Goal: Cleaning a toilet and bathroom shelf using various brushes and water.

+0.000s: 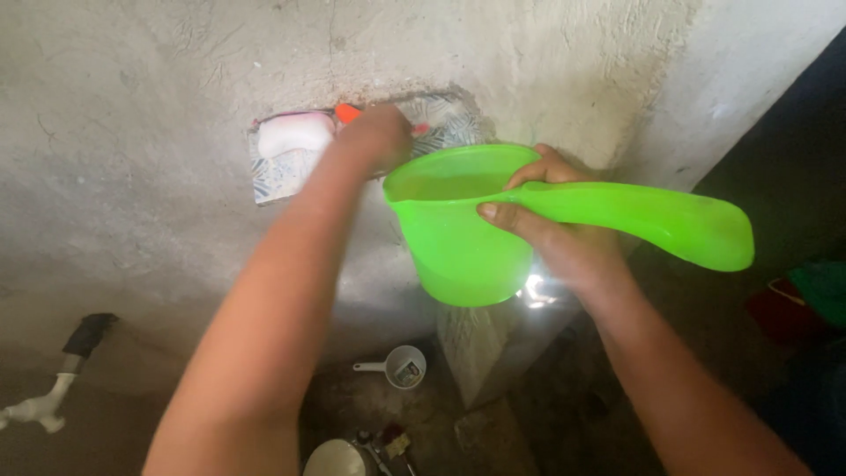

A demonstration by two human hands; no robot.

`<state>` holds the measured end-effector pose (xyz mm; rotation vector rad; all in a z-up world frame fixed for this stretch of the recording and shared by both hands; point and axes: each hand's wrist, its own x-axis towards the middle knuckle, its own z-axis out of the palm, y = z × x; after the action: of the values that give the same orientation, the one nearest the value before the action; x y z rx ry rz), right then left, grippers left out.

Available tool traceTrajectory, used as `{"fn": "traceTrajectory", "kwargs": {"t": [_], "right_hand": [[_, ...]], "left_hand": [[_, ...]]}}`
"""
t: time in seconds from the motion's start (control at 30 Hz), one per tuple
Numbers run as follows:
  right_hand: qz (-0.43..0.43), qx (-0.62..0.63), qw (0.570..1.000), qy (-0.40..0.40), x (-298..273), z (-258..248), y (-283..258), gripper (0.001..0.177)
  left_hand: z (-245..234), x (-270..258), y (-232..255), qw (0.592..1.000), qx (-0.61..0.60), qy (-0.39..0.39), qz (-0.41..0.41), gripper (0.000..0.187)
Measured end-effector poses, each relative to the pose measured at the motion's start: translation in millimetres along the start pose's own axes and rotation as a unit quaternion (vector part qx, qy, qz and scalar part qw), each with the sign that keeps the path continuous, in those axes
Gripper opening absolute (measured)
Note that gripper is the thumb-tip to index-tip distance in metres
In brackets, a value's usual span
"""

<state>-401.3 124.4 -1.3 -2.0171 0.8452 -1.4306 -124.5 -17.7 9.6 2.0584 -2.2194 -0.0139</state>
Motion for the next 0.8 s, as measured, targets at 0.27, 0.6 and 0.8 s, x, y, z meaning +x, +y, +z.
{"fn": "traceTrajectory", "kwargs": {"t": [0.27, 0.6, 0.8], "right_hand": [[0.049, 0.104, 0.993, 0.010, 24.0, 11.0, -32.3, 0.029], [0.186, 0.233, 0.954, 0.000, 81.3, 29.7, -43.6, 0.037], [0.014, 0.056, 0.998, -0.023, 73.2, 23.5, -11.1, 0.031]], "left_hand": [[-67.1, -64.9, -26.3, 0.988, -0.130, 0.030, -0.084, 0.041], [-50.3, -87.2, -60.6, 0.979, -0.186, -0.025, -0.083, 0.042], [-10.9, -75.0, -53.4, 0.990, -0.085, 0.071, -0.089, 0.027]]}}
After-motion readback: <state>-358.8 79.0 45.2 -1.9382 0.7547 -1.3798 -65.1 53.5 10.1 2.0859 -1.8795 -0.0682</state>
